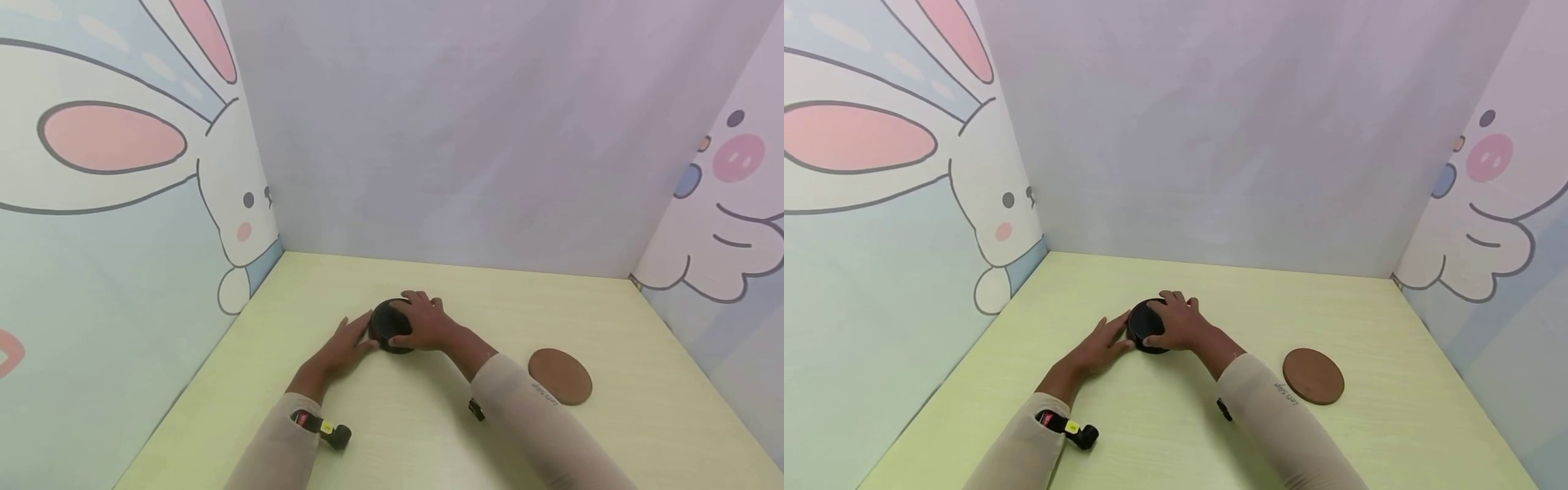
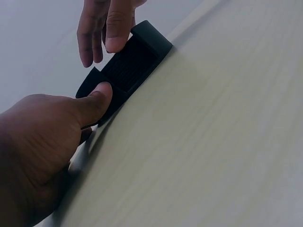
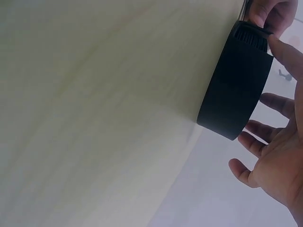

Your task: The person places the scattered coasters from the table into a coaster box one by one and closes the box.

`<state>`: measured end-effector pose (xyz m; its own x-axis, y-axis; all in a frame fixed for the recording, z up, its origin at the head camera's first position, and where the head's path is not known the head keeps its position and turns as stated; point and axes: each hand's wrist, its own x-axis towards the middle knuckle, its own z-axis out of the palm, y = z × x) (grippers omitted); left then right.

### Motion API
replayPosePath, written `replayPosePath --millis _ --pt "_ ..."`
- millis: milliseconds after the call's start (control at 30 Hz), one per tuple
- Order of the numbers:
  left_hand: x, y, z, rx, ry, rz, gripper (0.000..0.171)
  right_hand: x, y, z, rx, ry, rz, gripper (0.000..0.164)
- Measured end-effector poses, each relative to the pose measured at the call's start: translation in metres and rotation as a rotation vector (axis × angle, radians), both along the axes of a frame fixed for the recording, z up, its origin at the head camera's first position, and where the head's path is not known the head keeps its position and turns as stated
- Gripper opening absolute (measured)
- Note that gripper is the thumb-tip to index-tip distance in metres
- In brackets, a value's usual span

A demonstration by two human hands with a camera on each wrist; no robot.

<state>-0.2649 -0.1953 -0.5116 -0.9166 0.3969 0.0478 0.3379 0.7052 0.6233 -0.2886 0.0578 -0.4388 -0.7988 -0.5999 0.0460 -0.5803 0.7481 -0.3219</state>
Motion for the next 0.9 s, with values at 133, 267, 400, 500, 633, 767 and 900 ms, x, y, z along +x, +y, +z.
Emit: replayPosePath --millis 133,267,400,500,633,767,900 --pt "0.001 0.001 0.0 0.005 0.001 0.0 0.079 -0.001 0.005 -0.003 0.011 0.005 -0.002 0.08" --pt "0.002 0.002 0.0 0.013 0.008 -0.003 0.078 0.0 0.014 0.0 0.011 0.01 -0.02 0.087" --pt "0.003 0.004 0.002 0.014 0.016 0.0 0.079 0.004 0.025 0.007 -0.014 -0.01 -0.07 0.098" --pt "0.004 0.005 0.003 0.014 0.017 0.003 0.079 0.01 0.034 0.009 -0.005 -0.028 -0.108 0.107" --pt "0.005 0.005 0.005 0.003 0.015 0.003 0.079 0.017 0.044 0.008 0.016 -0.052 -0.15 0.115" --pt "0.006 0.005 0.006 0.002 0.015 0.006 0.079 0.024 0.053 0.009 0.014 -0.069 -0.187 0.115" --pt "0.005 0.004 0.004 0.016 -0.001 0.013 0.08 0.031 0.063 0.008 0.036 -0.045 -0.21 0.113"
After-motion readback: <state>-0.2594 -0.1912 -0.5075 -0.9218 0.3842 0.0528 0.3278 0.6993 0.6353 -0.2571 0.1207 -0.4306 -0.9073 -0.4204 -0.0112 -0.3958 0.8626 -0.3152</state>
